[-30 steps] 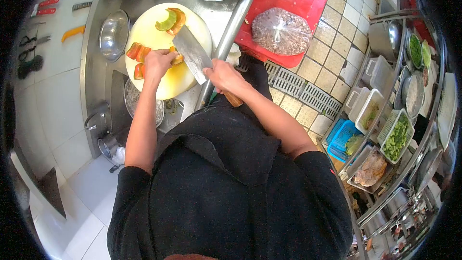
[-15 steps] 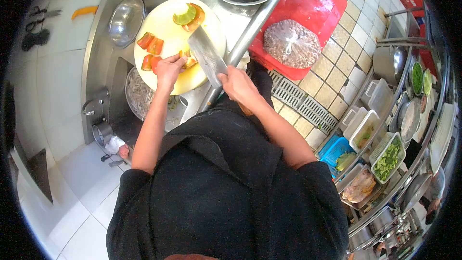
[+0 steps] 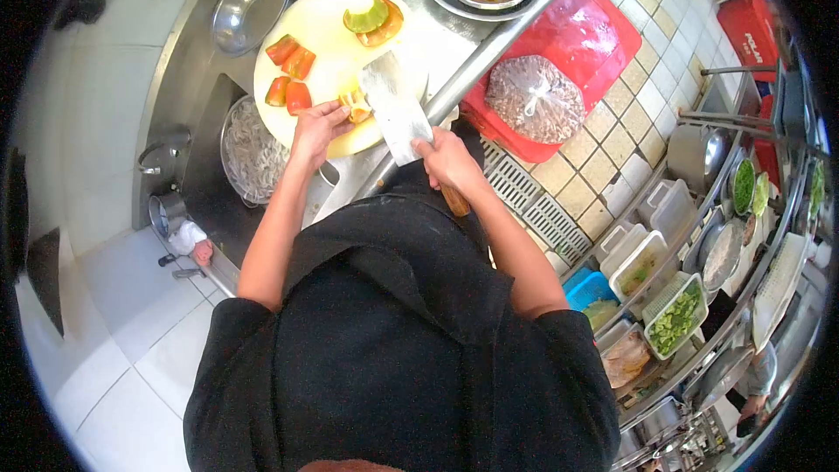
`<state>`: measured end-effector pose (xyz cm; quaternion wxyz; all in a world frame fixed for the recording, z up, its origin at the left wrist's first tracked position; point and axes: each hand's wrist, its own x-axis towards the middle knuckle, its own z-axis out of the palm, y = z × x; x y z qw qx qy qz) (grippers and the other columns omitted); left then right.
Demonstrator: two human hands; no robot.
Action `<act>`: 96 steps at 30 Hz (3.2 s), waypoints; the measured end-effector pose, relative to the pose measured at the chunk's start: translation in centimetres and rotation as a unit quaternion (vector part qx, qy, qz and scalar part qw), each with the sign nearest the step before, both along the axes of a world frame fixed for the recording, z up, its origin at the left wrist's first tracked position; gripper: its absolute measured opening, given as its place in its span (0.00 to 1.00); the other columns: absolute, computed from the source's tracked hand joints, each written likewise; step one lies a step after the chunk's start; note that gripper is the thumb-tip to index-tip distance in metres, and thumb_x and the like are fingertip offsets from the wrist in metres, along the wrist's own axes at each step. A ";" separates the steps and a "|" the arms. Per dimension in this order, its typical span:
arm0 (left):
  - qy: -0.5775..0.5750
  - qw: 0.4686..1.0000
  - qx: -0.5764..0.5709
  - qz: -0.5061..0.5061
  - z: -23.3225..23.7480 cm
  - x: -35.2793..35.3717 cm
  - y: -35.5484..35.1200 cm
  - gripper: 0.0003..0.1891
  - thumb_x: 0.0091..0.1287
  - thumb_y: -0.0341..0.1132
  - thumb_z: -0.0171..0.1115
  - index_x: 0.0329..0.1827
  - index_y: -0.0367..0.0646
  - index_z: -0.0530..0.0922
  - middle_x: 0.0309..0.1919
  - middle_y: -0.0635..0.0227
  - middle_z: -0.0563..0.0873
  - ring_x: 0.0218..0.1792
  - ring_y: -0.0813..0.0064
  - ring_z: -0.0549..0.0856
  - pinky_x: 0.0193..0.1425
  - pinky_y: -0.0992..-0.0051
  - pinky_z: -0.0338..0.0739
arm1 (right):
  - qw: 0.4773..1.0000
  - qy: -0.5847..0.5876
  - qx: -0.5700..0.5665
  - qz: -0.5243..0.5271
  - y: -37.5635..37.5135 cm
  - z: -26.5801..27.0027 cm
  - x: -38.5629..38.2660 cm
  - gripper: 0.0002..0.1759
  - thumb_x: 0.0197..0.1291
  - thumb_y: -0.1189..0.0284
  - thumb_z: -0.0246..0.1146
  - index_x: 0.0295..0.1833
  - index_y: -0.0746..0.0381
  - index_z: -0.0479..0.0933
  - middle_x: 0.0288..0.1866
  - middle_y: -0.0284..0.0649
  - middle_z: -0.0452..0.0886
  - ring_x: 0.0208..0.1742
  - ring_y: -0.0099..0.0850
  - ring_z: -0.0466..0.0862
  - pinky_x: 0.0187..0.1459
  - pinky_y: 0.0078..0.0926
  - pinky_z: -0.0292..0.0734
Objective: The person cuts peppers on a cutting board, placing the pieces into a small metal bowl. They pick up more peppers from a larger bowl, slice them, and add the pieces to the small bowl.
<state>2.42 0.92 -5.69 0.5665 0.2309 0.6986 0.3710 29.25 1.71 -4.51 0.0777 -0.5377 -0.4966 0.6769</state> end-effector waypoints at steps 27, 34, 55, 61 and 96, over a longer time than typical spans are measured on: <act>0.485 0.837 0.204 -0.150 -2.7 -1.9 -2.4 0.08 0.63 0.28 0.68 0.42 0.38 0.92 0.37 0.54 0.90 0.42 0.54 0.89 0.52 0.62 0.83 | 1.000 0.011 0.008 0.018 0.0 -1.5 -3.6 0.19 0.76 0.62 0.60 0.50 0.72 0.76 0.20 0.38 0.76 0.16 0.29 0.79 0.20 0.32 0.76; 0.436 0.872 0.210 -0.075 -2.6 -1.0 -3.1 0.08 0.63 0.25 0.67 0.41 0.38 0.92 0.38 0.55 0.91 0.41 0.55 0.90 0.51 0.64 0.84 | 0.998 0.031 -0.022 0.042 -0.7 -2.4 -2.3 0.19 0.76 0.62 0.61 0.48 0.72 0.76 0.20 0.38 0.76 0.16 0.29 0.80 0.19 0.32 0.76; 0.371 0.907 0.190 0.064 -2.3 2.6 -4.1 0.19 0.61 0.29 0.71 0.56 0.35 0.82 0.47 0.50 0.86 0.46 0.55 0.87 0.54 0.63 0.81 | 0.998 -0.018 0.012 0.064 0.4 0.0 -2.6 0.20 0.76 0.59 0.62 0.43 0.69 0.74 0.22 0.34 0.75 0.16 0.26 0.78 0.18 0.29 0.75; 0.386 0.884 0.236 0.117 -1.9 0.2 -6.7 0.18 0.61 0.28 0.71 0.56 0.36 0.83 0.43 0.54 0.86 0.44 0.60 0.87 0.53 0.67 0.81 | 0.993 -0.062 0.044 0.091 0.8 1.5 -3.0 0.21 0.75 0.60 0.61 0.44 0.73 0.75 0.23 0.45 0.80 0.20 0.34 0.83 0.23 0.36 0.79; 0.224 0.955 0.193 -0.018 5.4 -1.4 3.8 0.22 0.66 0.29 0.67 0.63 0.31 0.80 0.35 0.56 0.90 0.26 0.72 0.88 0.30 0.72 0.84 | 0.844 -0.315 0.414 0.129 -1.6 7.2 3.3 0.11 0.70 0.64 0.64 0.43 0.61 0.75 0.30 0.58 0.85 0.35 0.59 0.87 0.38 0.59 0.81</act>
